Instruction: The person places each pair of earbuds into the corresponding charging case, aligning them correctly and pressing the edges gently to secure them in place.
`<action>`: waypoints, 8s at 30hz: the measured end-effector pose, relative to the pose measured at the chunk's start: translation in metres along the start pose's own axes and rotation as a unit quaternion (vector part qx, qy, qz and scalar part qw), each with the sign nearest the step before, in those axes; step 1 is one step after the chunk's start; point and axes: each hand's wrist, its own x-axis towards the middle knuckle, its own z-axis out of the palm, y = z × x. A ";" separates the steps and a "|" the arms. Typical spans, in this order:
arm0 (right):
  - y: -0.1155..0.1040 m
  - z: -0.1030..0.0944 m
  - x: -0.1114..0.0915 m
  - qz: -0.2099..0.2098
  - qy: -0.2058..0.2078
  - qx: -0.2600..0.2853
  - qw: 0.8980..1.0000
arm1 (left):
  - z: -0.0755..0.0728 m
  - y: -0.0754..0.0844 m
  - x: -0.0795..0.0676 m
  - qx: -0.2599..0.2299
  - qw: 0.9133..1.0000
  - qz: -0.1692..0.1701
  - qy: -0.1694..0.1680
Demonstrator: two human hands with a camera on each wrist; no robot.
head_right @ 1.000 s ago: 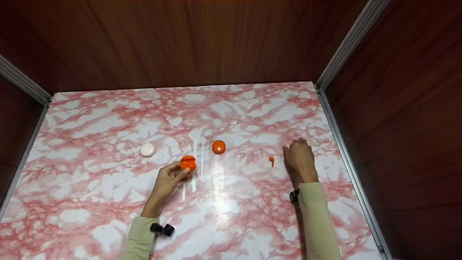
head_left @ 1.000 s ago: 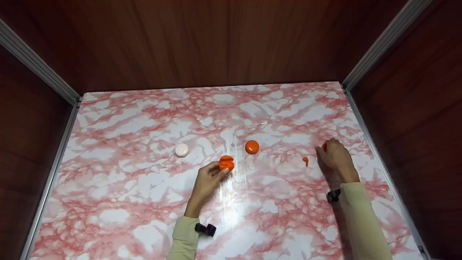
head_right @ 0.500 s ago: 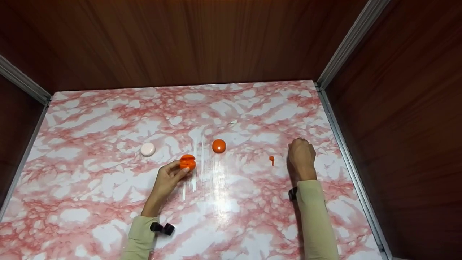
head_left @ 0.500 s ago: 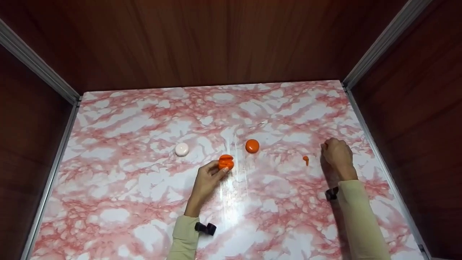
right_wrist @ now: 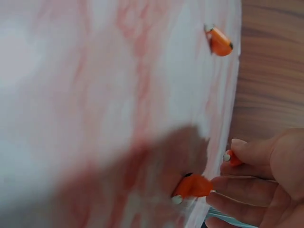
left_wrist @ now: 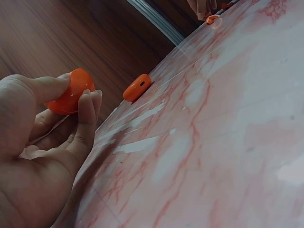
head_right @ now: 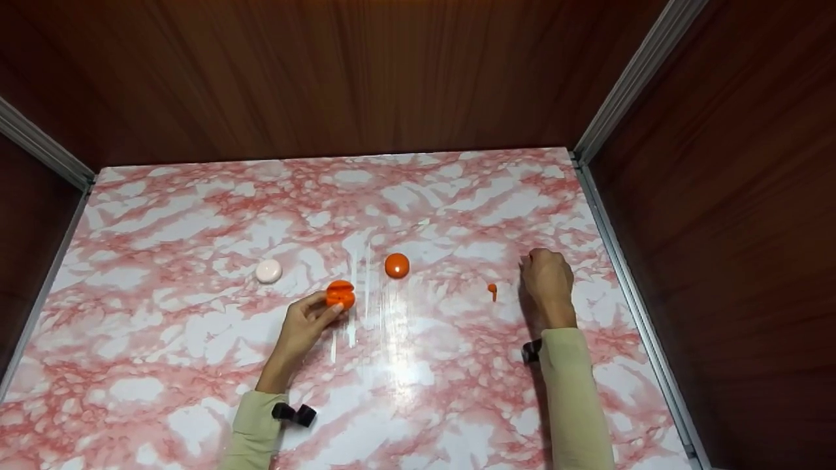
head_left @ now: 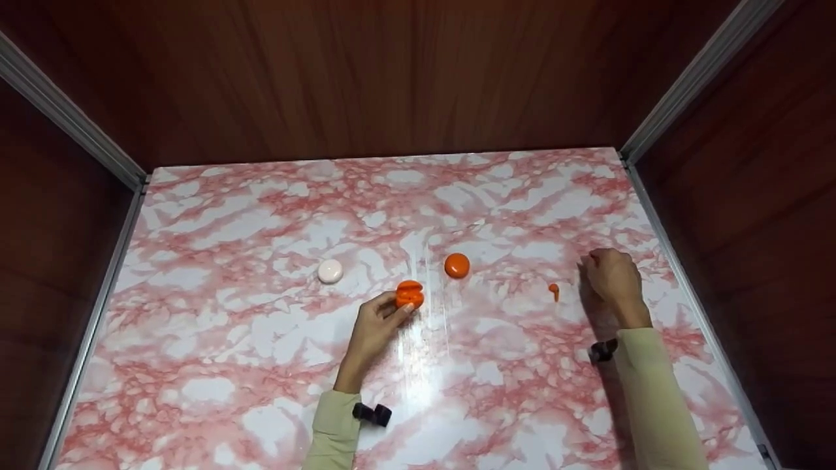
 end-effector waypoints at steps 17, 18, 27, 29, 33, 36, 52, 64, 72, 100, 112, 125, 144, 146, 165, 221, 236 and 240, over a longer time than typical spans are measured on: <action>-0.039 0.005 -0.006 -0.012 -0.001 0.174 0.985 | 0.000 -0.005 0.001 0.018 1.000 0.002 -0.001; -0.042 0.005 -0.006 -0.011 -0.004 0.181 0.983 | 0.000 -0.004 0.001 0.021 1.000 0.003 -0.001; -0.063 0.014 -0.005 -0.009 -0.031 0.244 0.969 | 0.001 -0.005 0.002 0.015 1.000 -0.005 0.000; -0.068 0.017 -0.005 -0.003 -0.046 0.270 0.962 | 0.000 -0.004 0.002 0.010 1.000 -0.006 0.000; -0.079 0.022 -0.008 0.006 -0.064 0.323 0.944 | 0.000 -0.002 0.001 0.000 1.000 -0.003 0.001; -0.087 0.028 -0.008 0.003 -0.068 0.342 0.937 | 0.000 -0.001 0.001 -0.002 1.000 -0.002 0.004; -0.133 0.047 -0.015 0.002 -0.132 0.435 0.891 | -0.001 -0.005 0.001 0.002 1.000 -0.005 -0.004; -0.167 0.062 -0.022 0.005 -0.151 0.435 0.888 | 0.002 -0.003 0.000 -0.002 1.000 0.004 -0.003; -0.186 0.070 -0.029 -0.029 -0.159 0.448 0.879 | 0.001 -0.004 0.001 -0.006 1.000 0.000 -0.006; -0.217 0.091 -0.046 -0.050 -0.217 0.436 0.872 | 0.001 -0.003 -0.001 -0.008 1.000 0.003 -0.025; -0.216 0.095 -0.050 -0.075 -0.223 0.409 0.882 | 0.002 -0.002 -0.001 0.000 1.000 0.007 -0.026; -0.213 0.103 -0.054 -0.080 -0.214 0.424 0.876 | 0.002 -0.001 -0.001 0.001 1.000 0.000 -0.016; -0.215 0.107 -0.054 -0.051 -0.197 0.445 0.872 | 0.001 -0.002 -0.001 0.002 1.000 0.014 -0.014; -0.215 0.109 -0.054 -0.039 -0.191 0.443 0.875 | 0.001 -0.002 -0.002 0.003 1.000 0.014 -0.013; -0.224 0.116 -0.058 0.011 -0.205 0.448 0.870 | 0.002 -0.001 -0.002 -0.009 1.000 0.004 -0.025; -0.216 0.119 -0.064 -0.052 -0.198 0.462 0.863 | 0.001 -0.003 -0.002 -0.031 0.999 -0.008 -0.008; -0.216 0.122 -0.067 -0.042 -0.201 0.485 0.850 | 0.004 -0.003 0.000 -0.057 0.998 -0.011 0.009; -0.219 0.124 -0.065 -0.029 -0.198 0.485 0.851 | 0.007 -0.003 0.000 -0.063 0.997 -0.022 0.050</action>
